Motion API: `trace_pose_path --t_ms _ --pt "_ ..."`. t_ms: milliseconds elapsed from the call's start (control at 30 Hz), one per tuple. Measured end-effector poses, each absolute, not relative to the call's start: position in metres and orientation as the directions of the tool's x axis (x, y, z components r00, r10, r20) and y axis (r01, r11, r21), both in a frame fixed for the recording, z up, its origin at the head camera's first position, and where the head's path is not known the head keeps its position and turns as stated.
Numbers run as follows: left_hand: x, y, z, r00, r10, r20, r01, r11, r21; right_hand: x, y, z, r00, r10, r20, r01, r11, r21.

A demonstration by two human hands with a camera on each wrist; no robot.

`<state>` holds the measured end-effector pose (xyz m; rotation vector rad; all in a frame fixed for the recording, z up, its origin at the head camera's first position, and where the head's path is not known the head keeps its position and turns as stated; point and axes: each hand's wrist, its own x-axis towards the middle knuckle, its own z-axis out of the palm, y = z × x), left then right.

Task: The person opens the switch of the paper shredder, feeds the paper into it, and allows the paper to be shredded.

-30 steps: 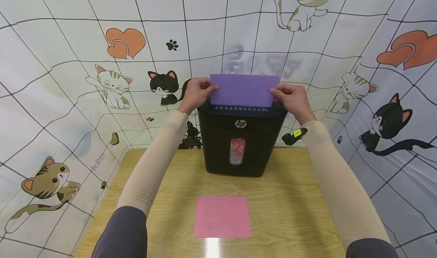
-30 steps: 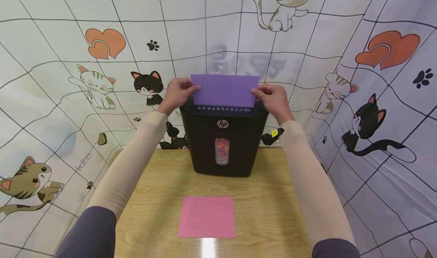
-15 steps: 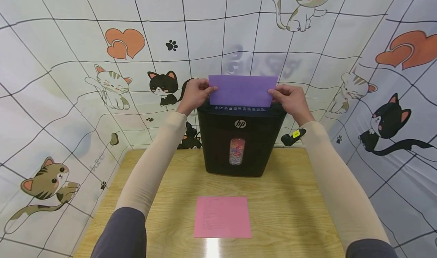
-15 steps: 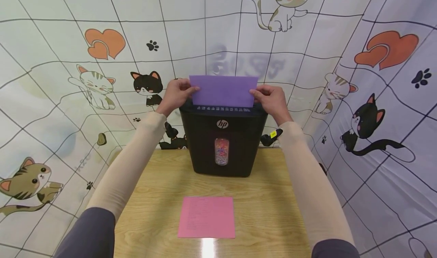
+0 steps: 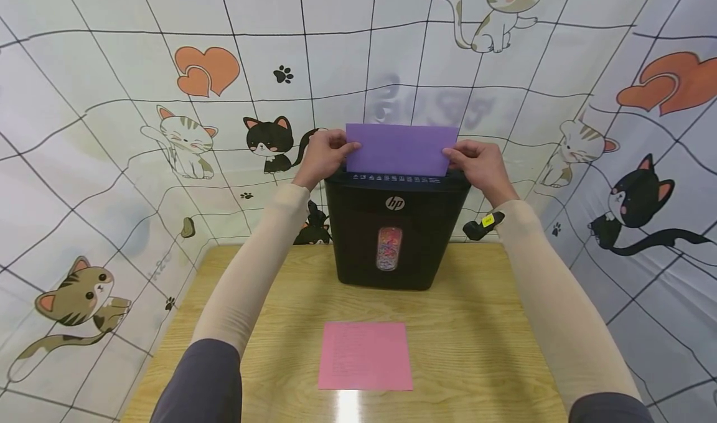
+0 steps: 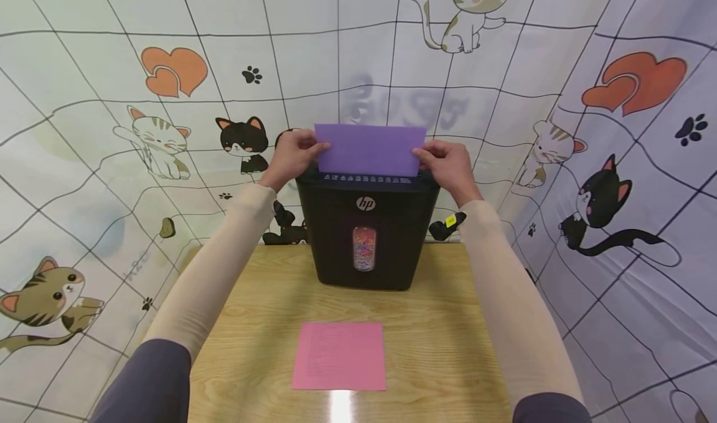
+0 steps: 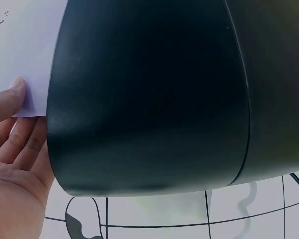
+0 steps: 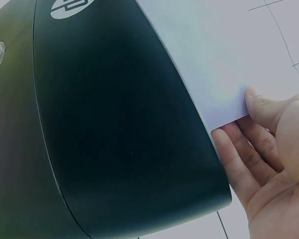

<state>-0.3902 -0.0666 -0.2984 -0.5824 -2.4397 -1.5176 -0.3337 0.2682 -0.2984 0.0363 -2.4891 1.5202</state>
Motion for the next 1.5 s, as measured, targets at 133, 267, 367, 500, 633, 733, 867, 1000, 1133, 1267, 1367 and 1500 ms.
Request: trace_pose_path --t_ms 133,267,367,500,633,733,867,1000,1133,1267,1367,1500 --pt "-0.391 -0.066 -0.299 -0.898 0.215 0.384 0.440 0.390 0.809 -0.334 0.269 -0.298 -0.977 0.099 0.189 -0.119 0.482 -0.868" --pt "-0.391 -0.065 -0.300 -0.897 0.217 0.385 0.441 0.375 0.816 -0.332 0.269 -0.298 -0.977 0.099 0.189 -0.118 0.487 -0.865" --pt "-0.389 -0.065 -0.301 -0.894 0.222 0.389 0.447 0.373 0.813 -0.332 0.269 -0.300 -0.978 0.097 0.187 -0.118 0.487 -0.865" --pt "-0.387 -0.067 -0.302 -0.892 0.231 0.389 0.451 0.389 0.804 -0.332 0.269 -0.302 -0.980 0.093 0.176 -0.107 0.504 -0.857" --pt "-0.388 -0.068 -0.306 -0.892 0.251 0.375 0.449 0.405 0.797 -0.331 0.269 -0.304 -0.980 0.093 0.176 -0.100 0.531 -0.841" --pt "-0.388 -0.068 -0.307 -0.890 0.262 0.374 0.452 0.396 0.799 -0.331 0.269 -0.303 -0.981 0.091 0.172 -0.097 0.538 -0.838" --pt "-0.387 -0.069 -0.306 -0.888 0.271 0.371 0.454 0.395 0.799 -0.330 0.268 -0.299 -0.985 0.075 0.158 -0.092 0.549 -0.831" --pt "-0.385 -0.070 -0.303 -0.891 0.290 0.348 0.445 0.418 0.792 -0.327 0.268 -0.293 -0.991 0.035 0.132 -0.089 0.562 -0.822" --pt "-0.383 -0.073 -0.300 -0.903 0.301 0.308 0.416 0.429 0.802 -0.324 0.266 -0.287 -0.994 -0.012 0.105 -0.093 0.571 -0.816" --pt "-0.383 -0.078 -0.297 -0.911 0.321 0.259 0.385 0.434 0.815 -0.322 0.266 -0.284 -0.997 -0.038 0.072 -0.080 0.583 -0.808" --pt "-0.382 -0.081 -0.296 -0.913 0.337 0.230 0.369 0.443 0.817 -0.321 0.265 -0.282 -0.998 -0.044 0.054 -0.070 0.592 -0.803" --pt "-0.381 -0.085 -0.293 -0.916 0.346 0.205 0.360 0.479 0.801 -0.321 0.265 -0.280 -0.996 -0.067 0.060 -0.089 0.595 -0.799"
